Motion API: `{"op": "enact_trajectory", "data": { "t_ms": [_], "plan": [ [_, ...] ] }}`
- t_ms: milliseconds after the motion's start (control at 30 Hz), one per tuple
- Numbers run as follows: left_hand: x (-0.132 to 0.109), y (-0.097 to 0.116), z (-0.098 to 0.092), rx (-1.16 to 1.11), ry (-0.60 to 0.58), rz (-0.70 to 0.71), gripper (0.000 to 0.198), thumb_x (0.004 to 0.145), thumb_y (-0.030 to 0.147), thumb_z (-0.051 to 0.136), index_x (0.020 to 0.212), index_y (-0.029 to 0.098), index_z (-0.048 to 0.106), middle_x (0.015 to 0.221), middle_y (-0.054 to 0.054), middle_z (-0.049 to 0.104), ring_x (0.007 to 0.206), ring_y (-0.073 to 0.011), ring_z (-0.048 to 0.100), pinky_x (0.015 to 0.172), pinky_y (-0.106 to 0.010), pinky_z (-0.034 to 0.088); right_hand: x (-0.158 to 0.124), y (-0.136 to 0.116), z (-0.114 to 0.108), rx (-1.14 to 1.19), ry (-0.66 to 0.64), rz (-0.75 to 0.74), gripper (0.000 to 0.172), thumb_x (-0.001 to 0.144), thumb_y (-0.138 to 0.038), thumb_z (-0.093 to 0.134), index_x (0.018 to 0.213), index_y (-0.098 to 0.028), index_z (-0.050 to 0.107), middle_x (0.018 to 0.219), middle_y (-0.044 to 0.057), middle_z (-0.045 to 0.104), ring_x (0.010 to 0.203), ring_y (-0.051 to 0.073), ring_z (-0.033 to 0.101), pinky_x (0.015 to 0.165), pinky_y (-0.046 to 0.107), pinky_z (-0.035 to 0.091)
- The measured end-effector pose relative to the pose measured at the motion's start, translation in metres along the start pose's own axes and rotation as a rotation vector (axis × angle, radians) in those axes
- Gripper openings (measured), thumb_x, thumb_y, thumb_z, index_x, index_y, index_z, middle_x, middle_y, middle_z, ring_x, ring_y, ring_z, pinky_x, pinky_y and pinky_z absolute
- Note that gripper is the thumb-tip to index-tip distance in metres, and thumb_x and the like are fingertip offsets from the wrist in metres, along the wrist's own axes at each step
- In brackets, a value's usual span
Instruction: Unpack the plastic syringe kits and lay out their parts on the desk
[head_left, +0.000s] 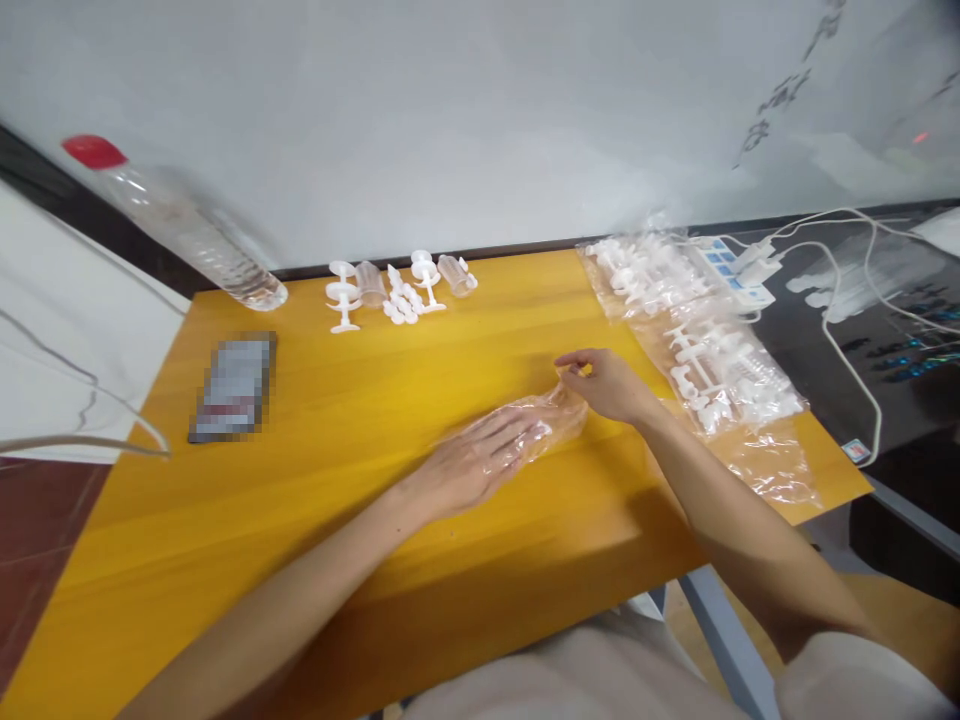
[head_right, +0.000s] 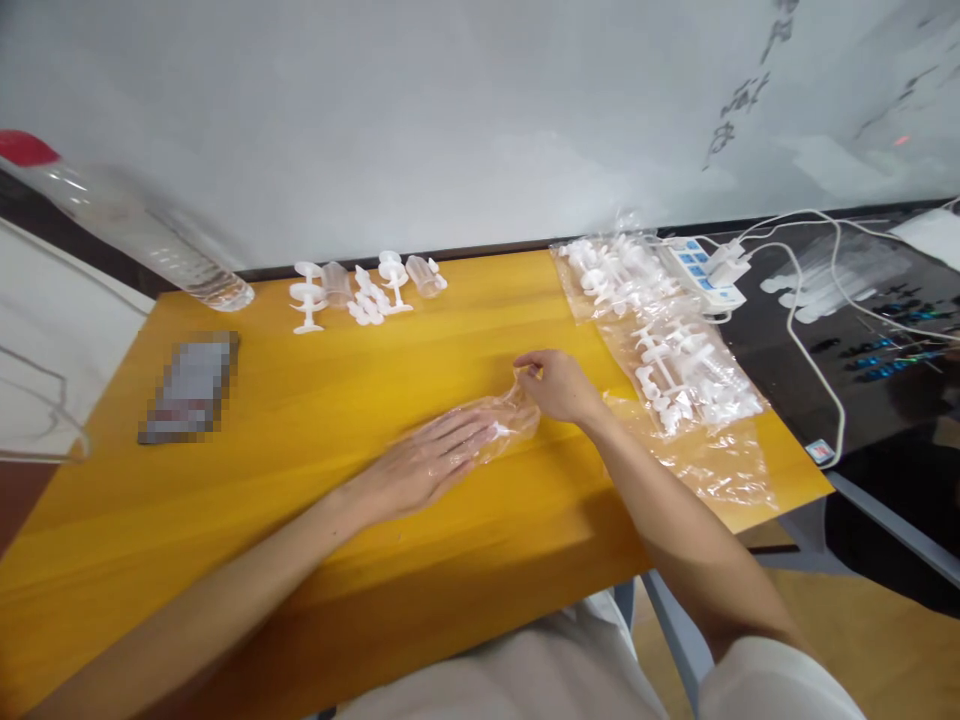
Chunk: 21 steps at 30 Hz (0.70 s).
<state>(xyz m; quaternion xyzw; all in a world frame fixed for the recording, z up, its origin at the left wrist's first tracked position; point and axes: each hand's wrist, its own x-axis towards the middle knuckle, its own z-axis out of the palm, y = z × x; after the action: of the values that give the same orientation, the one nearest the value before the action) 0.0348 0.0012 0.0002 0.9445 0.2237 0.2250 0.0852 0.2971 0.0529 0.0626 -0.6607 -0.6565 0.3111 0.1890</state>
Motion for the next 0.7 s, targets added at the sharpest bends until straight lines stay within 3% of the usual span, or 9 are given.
{"op": "enact_trajectory", "data": {
  "t_ms": [133, 233, 333, 433, 567, 700],
  "plan": [
    [0.008, 0.000, 0.006, -0.117, 0.009, -0.024, 0.048, 0.106, 0.021, 0.055, 0.154, 0.022, 0.051, 0.151, -0.011, 0.063, 0.154, -0.0271, 0.044, 0.124, -0.053, 0.047, -0.002, -0.001, -0.008, 0.016, 0.032, 0.015, 0.036, 0.090, -0.025, 0.061, 0.120, -0.016, 0.079, 0.099, 0.004, 0.075, 0.072, 0.013, 0.061, 0.078, 0.026, 0.049],
    [0.013, 0.003, 0.007, -0.153, -0.002, -0.017, 0.047, 0.106, 0.021, 0.054, 0.153, 0.021, 0.051, 0.158, -0.012, 0.056, 0.157, -0.0277, 0.039, 0.127, -0.055, 0.043, -0.005, -0.001, -0.009, 0.037, 0.036, 0.045, 0.037, 0.089, -0.025, 0.062, 0.121, -0.016, 0.079, 0.095, 0.004, 0.074, 0.069, 0.012, 0.059, 0.077, 0.026, 0.049],
    [0.016, 0.005, 0.007, -0.133, -0.050, 0.027, 0.046, 0.106, 0.021, 0.053, 0.152, 0.020, 0.053, 0.158, -0.012, 0.056, 0.155, -0.0277, 0.043, 0.130, -0.055, 0.038, -0.007, -0.001, -0.004, 0.063, 0.047, 0.052, 0.037, 0.090, -0.027, 0.061, 0.120, -0.015, 0.079, 0.094, 0.003, 0.072, 0.066, 0.011, 0.056, 0.074, 0.025, 0.049],
    [0.012, 0.004, 0.006, -0.116, -0.061, 0.028, 0.039, 0.105, 0.021, 0.055, 0.144, 0.021, 0.061, 0.150, -0.012, 0.063, 0.152, -0.0287, 0.047, 0.126, -0.054, 0.043, -0.010, 0.001, -0.006, 0.079, 0.091, 0.055, 0.038, 0.089, -0.026, 0.061, 0.121, -0.015, 0.079, 0.098, 0.003, 0.072, 0.063, 0.009, 0.053, 0.068, 0.025, 0.047],
    [-0.002, 0.004, 0.004, -0.118, -0.052, 0.014, 0.028, 0.105, 0.022, 0.057, 0.130, 0.023, 0.068, 0.141, -0.009, 0.068, 0.145, -0.0274, 0.054, 0.119, -0.051, 0.051, -0.028, 0.015, -0.033, 0.166, 0.250, 0.095, 0.040, 0.086, -0.033, 0.066, 0.120, -0.017, 0.080, 0.100, 0.005, 0.071, 0.057, 0.007, 0.049, 0.057, 0.024, 0.043],
    [-0.011, 0.004, 0.002, -0.111, -0.039, 0.037, 0.021, 0.104, 0.019, 0.058, 0.122, 0.021, 0.070, 0.135, -0.008, 0.071, 0.138, -0.0262, 0.060, 0.114, -0.047, 0.057, -0.071, 0.041, -0.074, 0.258, 0.432, 0.208, 0.045, 0.084, -0.043, 0.072, 0.122, -0.020, 0.079, 0.088, 0.005, 0.068, 0.051, 0.007, 0.042, 0.047, 0.023, 0.034]
  ]
}}
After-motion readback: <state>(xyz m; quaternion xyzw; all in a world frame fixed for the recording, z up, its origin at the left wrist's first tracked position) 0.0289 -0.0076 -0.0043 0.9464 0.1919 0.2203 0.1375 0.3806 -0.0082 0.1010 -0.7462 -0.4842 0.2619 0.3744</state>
